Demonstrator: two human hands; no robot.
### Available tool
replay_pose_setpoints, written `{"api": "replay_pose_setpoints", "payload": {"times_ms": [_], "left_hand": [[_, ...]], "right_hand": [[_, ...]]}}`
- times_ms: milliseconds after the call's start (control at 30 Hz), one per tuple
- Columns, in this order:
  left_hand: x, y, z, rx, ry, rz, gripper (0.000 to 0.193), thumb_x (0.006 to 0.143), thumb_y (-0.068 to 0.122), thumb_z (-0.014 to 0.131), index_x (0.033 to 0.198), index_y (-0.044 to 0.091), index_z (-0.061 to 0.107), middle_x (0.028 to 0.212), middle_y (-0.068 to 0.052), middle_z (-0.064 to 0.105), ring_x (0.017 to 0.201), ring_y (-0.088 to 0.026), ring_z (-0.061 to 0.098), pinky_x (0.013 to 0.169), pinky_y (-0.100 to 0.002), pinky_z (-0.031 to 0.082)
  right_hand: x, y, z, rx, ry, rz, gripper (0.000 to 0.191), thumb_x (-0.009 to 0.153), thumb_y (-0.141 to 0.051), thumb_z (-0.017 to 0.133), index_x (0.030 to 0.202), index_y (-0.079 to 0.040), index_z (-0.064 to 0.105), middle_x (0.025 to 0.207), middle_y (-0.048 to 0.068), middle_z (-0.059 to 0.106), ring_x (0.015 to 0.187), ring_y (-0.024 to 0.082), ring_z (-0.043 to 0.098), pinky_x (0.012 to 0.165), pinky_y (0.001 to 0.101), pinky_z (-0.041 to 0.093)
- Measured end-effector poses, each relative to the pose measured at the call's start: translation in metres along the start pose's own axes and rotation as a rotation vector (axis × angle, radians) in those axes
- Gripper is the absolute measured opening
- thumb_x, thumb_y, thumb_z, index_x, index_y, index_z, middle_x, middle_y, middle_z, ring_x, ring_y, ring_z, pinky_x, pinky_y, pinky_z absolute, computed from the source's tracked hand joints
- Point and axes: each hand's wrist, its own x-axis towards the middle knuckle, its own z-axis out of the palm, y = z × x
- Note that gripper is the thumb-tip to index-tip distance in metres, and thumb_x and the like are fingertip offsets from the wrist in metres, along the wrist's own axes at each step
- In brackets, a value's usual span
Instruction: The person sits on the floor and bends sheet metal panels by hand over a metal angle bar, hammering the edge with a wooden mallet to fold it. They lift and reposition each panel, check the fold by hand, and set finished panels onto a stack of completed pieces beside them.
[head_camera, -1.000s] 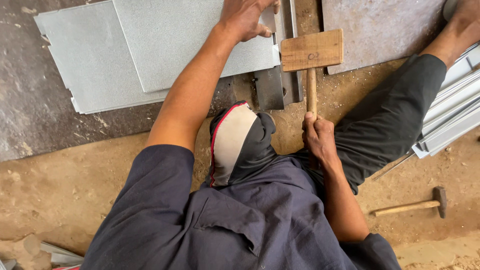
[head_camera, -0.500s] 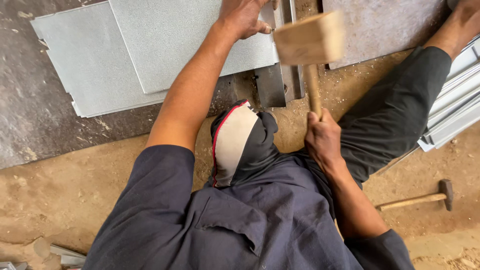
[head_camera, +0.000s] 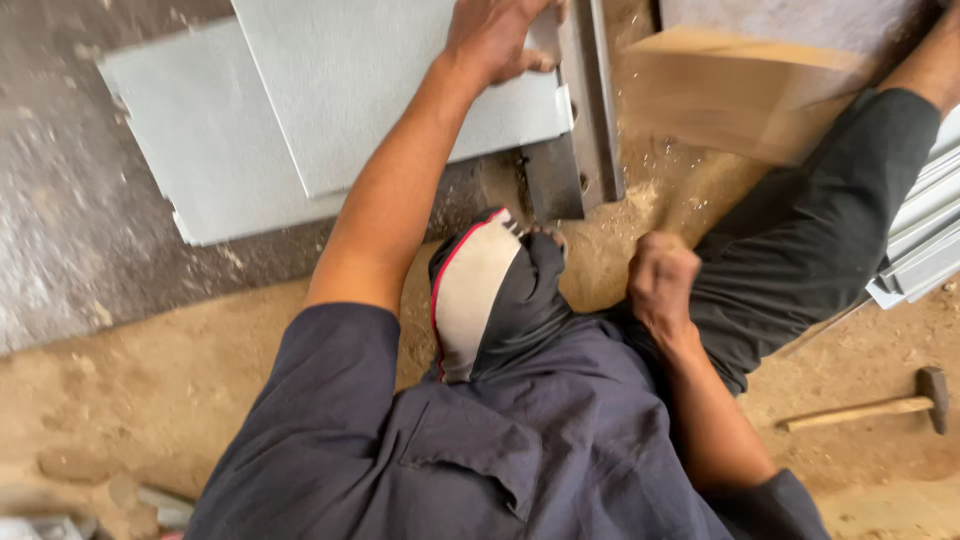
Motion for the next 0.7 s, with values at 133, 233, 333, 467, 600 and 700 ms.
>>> {"api": "replay_pose_setpoints", "payload": {"times_ms": [133, 233, 333, 467, 600, 700], "left_hand": [[0.003, 0.001, 0.002, 0.134, 0.186, 0.05, 0.058, 0.047, 0.042, 0.096, 0.095, 0.026, 0.069, 0.109, -0.01, 0.072, 0.108, -0.039, 0.063, 0.086, -0.073, 0.051], [0.003, -0.002, 0.004, -0.129, -0.263, -0.165, 0.056, 0.086, 0.044, 0.088, 0.13, 0.025, 0.058, 0.134, -0.002, 0.068, 0.132, -0.029, 0.061, 0.113, -0.058, 0.051], [0.002, -0.002, 0.001, 0.056, -0.051, -0.094, 0.065, 0.064, 0.04, 0.096, 0.121, 0.028, 0.065, 0.137, -0.011, 0.053, 0.128, -0.038, 0.048, 0.1, -0.071, 0.04], [0.004, 0.002, -0.007, 0.006, -0.111, -0.122, 0.058, 0.072, 0.041, 0.093, 0.121, 0.027, 0.064, 0.137, -0.007, 0.055, 0.131, -0.035, 0.05, 0.102, -0.068, 0.044], [0.008, 0.004, -0.012, 0.048, -0.096, -0.111, 0.056, 0.067, 0.04, 0.092, 0.115, 0.031, 0.065, 0.141, -0.007, 0.051, 0.137, -0.037, 0.046, 0.101, -0.07, 0.042], [0.007, 0.005, -0.016, -0.014, -0.168, -0.175, 0.062, 0.07, 0.041, 0.091, 0.124, 0.033, 0.06, 0.146, -0.01, 0.046, 0.142, -0.039, 0.04, 0.111, -0.07, 0.039]], "right_hand": [[0.003, 0.005, -0.01, 0.363, -0.003, 0.257, 0.053, 0.115, -0.038, 0.038, 0.076, -0.004, 0.05, 0.06, 0.003, 0.048, 0.046, 0.012, 0.045, 0.041, 0.0296, 0.037], [0.007, 0.007, -0.013, 0.298, -0.009, 0.215, 0.056, 0.113, -0.043, 0.035, 0.077, -0.003, 0.052, 0.059, 0.003, 0.05, 0.047, 0.014, 0.049, 0.042, 0.0297, 0.04], [0.015, 0.007, -0.014, 0.208, -0.121, 0.392, 0.051, 0.109, -0.042, 0.041, 0.078, -0.003, 0.052, 0.06, 0.003, 0.048, 0.047, 0.015, 0.047, 0.042, 0.0303, 0.04], [0.021, 0.003, -0.013, 0.734, -0.015, 0.268, 0.057, 0.117, -0.046, 0.04, 0.078, -0.006, 0.049, 0.067, 0.001, 0.047, 0.052, 0.013, 0.043, 0.046, 0.0281, 0.036], [0.022, -0.003, -0.01, 0.207, -0.174, 0.436, 0.048, 0.106, -0.043, 0.046, 0.075, -0.006, 0.051, 0.059, 0.003, 0.044, 0.045, 0.014, 0.042, 0.04, 0.0302, 0.033], [0.023, -0.006, -0.009, 0.437, -0.078, 0.398, 0.051, 0.109, -0.043, 0.044, 0.073, -0.008, 0.047, 0.06, 0.001, 0.043, 0.045, 0.012, 0.04, 0.04, 0.029, 0.034]]}}
